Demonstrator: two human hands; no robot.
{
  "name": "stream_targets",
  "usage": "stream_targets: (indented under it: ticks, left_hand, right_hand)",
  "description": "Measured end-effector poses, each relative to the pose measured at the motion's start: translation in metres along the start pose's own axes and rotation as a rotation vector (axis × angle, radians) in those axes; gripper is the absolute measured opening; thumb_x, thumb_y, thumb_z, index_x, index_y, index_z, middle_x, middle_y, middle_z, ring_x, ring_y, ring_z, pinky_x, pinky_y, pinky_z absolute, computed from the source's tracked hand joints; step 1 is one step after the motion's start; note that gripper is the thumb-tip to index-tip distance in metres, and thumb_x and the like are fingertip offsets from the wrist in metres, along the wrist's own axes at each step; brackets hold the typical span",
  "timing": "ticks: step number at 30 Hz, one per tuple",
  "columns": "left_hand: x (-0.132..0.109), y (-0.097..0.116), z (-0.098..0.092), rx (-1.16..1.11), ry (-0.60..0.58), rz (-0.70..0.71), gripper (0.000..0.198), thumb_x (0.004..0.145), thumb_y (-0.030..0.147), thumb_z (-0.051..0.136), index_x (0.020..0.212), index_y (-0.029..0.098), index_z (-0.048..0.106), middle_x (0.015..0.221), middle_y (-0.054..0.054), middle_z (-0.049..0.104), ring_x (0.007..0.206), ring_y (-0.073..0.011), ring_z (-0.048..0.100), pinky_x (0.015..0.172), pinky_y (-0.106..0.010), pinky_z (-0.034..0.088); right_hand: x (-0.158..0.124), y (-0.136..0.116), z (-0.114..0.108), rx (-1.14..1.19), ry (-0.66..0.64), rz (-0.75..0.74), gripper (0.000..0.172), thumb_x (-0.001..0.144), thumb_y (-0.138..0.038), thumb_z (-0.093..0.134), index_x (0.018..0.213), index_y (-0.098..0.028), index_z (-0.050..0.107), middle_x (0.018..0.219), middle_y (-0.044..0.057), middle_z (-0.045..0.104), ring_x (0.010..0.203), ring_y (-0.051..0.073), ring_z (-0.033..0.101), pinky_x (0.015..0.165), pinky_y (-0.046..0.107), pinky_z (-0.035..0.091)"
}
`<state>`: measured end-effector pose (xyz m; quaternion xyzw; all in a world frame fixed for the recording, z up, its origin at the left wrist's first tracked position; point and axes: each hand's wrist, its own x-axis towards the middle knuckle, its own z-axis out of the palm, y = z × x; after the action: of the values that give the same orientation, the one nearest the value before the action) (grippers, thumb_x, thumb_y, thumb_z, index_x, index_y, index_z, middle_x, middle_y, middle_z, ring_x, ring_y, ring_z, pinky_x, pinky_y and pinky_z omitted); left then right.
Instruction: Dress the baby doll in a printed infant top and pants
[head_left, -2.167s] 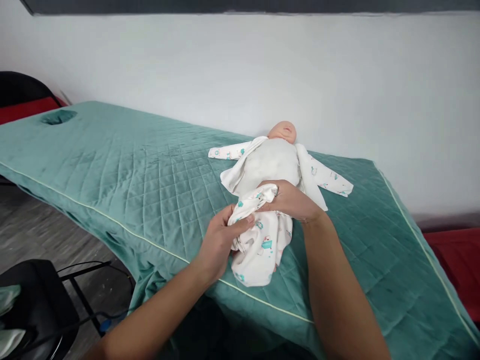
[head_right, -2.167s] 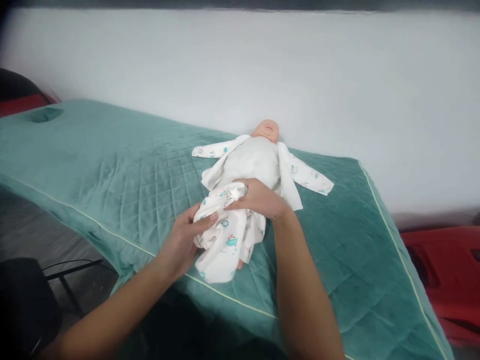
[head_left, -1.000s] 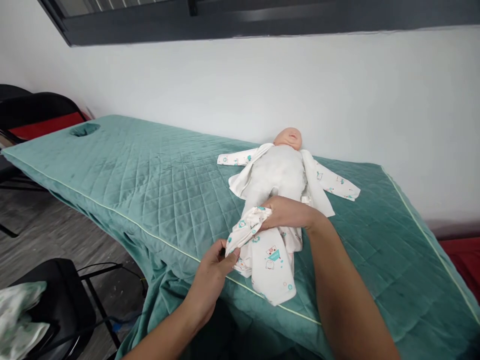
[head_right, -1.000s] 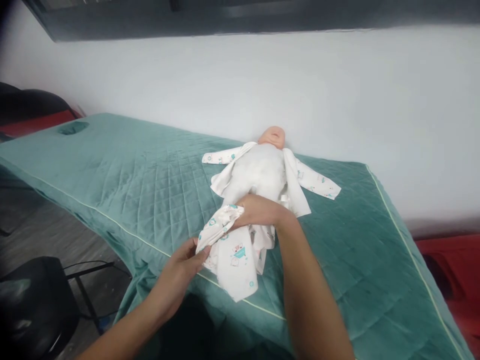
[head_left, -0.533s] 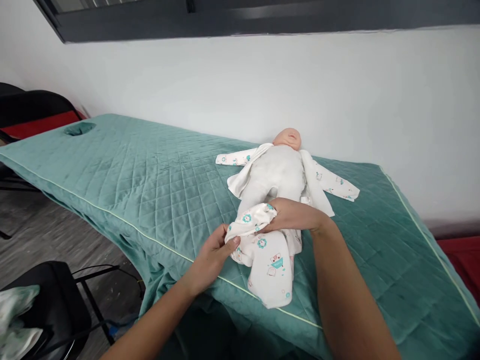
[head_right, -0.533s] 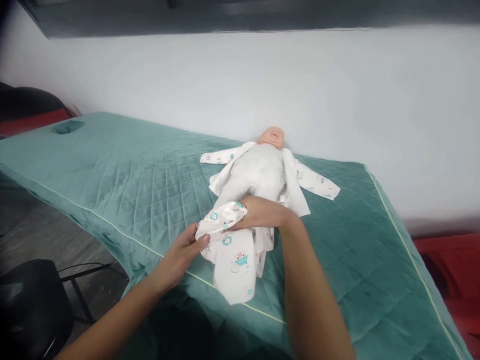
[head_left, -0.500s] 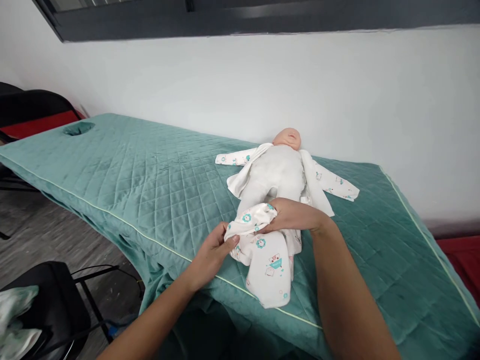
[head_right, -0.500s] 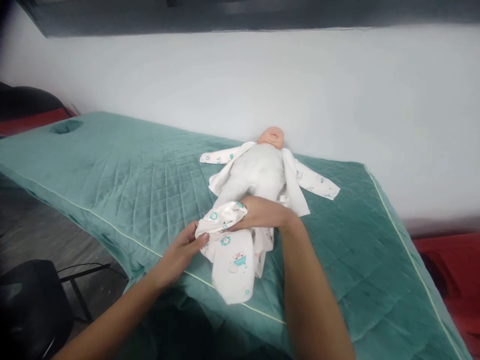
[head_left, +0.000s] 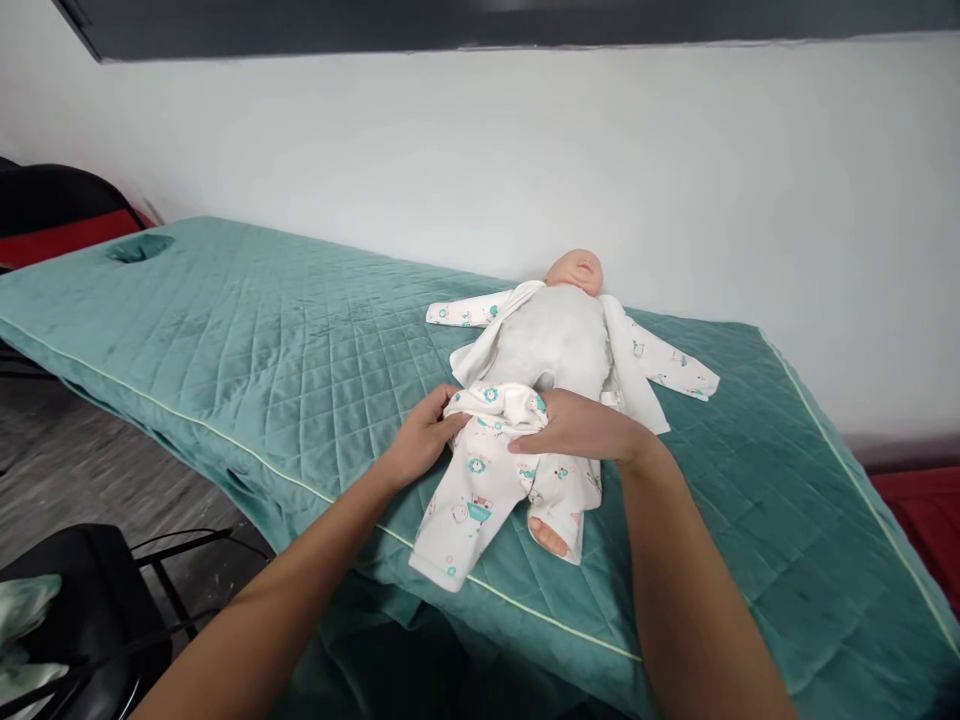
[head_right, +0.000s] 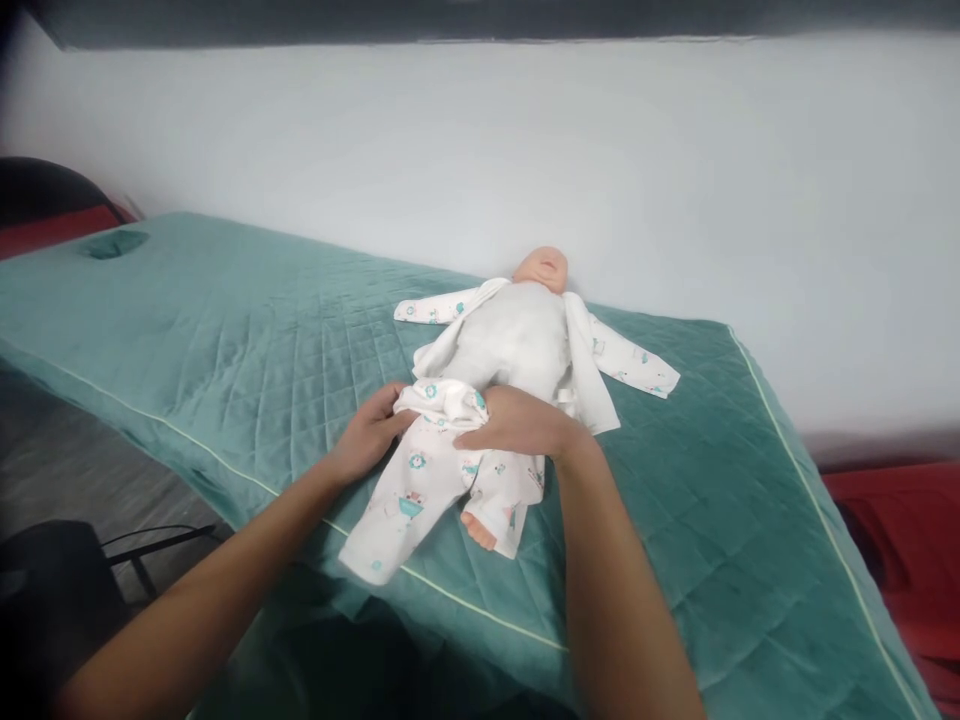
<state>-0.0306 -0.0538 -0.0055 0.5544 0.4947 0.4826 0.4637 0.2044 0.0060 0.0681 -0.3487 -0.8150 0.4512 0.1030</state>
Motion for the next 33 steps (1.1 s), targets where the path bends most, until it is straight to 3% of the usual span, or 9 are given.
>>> stream_targets:
  ticks: [5, 10, 14, 19, 23, 26, 29, 33]
  left_hand:
    - [0.026, -0.006, 0.004, 0.27, 0.096, 0.13, 0.016, 0.088, 0.032, 0.059, 0.099, 0.02, 0.063, 0.093, -0.001, 0.064, 0.087, -0.0183, 0.057, 0.079, -0.03, 0.045]
    - [0.054, -0.015, 0.01, 0.566, 0.2, 0.423, 0.015, 0.092, 0.024, 0.052, 0.101, 0.018, 0.062, 0.097, -0.006, 0.067, 0.097, -0.0231, 0.058, 0.085, -0.034, 0.046]
    - [0.073, -0.016, 0.013, 0.835, 0.212, 0.594, 0.016, 0.093, 0.02, 0.051, 0.104, 0.018, 0.062, 0.097, -0.009, 0.068, 0.098, -0.0254, 0.057, 0.085, -0.036, 0.046]
    - [0.086, -0.014, 0.015, 1.068, 0.251, 0.621, 0.016, 0.092, 0.016, 0.05, 0.104, 0.017, 0.062, 0.093, -0.009, 0.068, 0.094, -0.0263, 0.059, 0.082, -0.036, 0.046]
    - [0.083, -0.015, 0.016, 1.103, 0.262, 0.627, 0.017, 0.095, 0.018, 0.049, 0.104, 0.017, 0.063, 0.091, -0.008, 0.068, 0.091, -0.0248, 0.061, 0.079, -0.034, 0.046]
    - [0.08, -0.015, 0.016, 1.113, 0.264, 0.63, 0.018, 0.094, 0.016, 0.048, 0.103, 0.017, 0.063, 0.09, -0.008, 0.068, 0.09, -0.0248, 0.062, 0.079, -0.034, 0.047]
    - [0.078, -0.014, 0.016, 1.114, 0.262, 0.62, 0.019, 0.093, 0.015, 0.047, 0.103, 0.017, 0.063, 0.092, -0.009, 0.069, 0.09, -0.0247, 0.063, 0.08, -0.034, 0.048]
    - [0.075, -0.012, 0.017, 1.101, 0.258, 0.61, 0.018, 0.094, 0.016, 0.047, 0.103, 0.017, 0.063, 0.095, -0.009, 0.07, 0.092, -0.0242, 0.064, 0.082, -0.033, 0.049]
  right_hand:
    - [0.002, -0.005, -0.001, -0.077, 0.075, 0.074, 0.022, 0.08, -0.038, 0.069, 0.093, -0.019, 0.072, 0.094, 0.003, 0.075, 0.081, 0.021, 0.067, 0.067, 0.031, 0.05]
    - [0.005, -0.003, 0.0, -0.094, 0.144, 0.065, 0.017, 0.083, -0.031, 0.061, 0.091, -0.019, 0.07, 0.09, 0.003, 0.074, 0.08, 0.022, 0.065, 0.069, 0.032, 0.05]
    - [0.009, 0.003, 0.0, -0.052, 0.212, 0.013, 0.018, 0.086, -0.028, 0.057, 0.096, -0.019, 0.069, 0.099, 0.004, 0.074, 0.089, 0.024, 0.065, 0.077, 0.035, 0.051]
    - [0.012, 0.008, -0.001, -0.017, 0.271, -0.032, 0.017, 0.086, -0.022, 0.056, 0.095, -0.019, 0.069, 0.101, 0.003, 0.074, 0.094, 0.024, 0.066, 0.086, 0.039, 0.052]
    - [0.009, 0.007, 0.0, 0.055, 0.2, -0.073, 0.029, 0.09, -0.028, 0.06, 0.117, -0.023, 0.068, 0.118, 0.004, 0.072, 0.111, 0.027, 0.064, 0.1, 0.044, 0.05]
    - [0.006, 0.006, 0.002, 0.092, 0.124, -0.067, 0.041, 0.086, -0.034, 0.07, 0.126, -0.025, 0.065, 0.125, 0.003, 0.07, 0.112, 0.027, 0.065, 0.1, 0.045, 0.052]
    - [0.006, 0.007, 0.005, 0.071, 0.149, -0.046, 0.05, 0.079, -0.034, 0.077, 0.127, -0.026, 0.064, 0.124, 0.002, 0.071, 0.11, 0.027, 0.066, 0.095, 0.043, 0.054]
    - [0.009, 0.008, 0.006, -0.011, 0.212, -0.04, 0.031, 0.079, -0.025, 0.07, 0.11, -0.023, 0.069, 0.111, 0.002, 0.074, 0.1, 0.026, 0.068, 0.089, 0.041, 0.054]
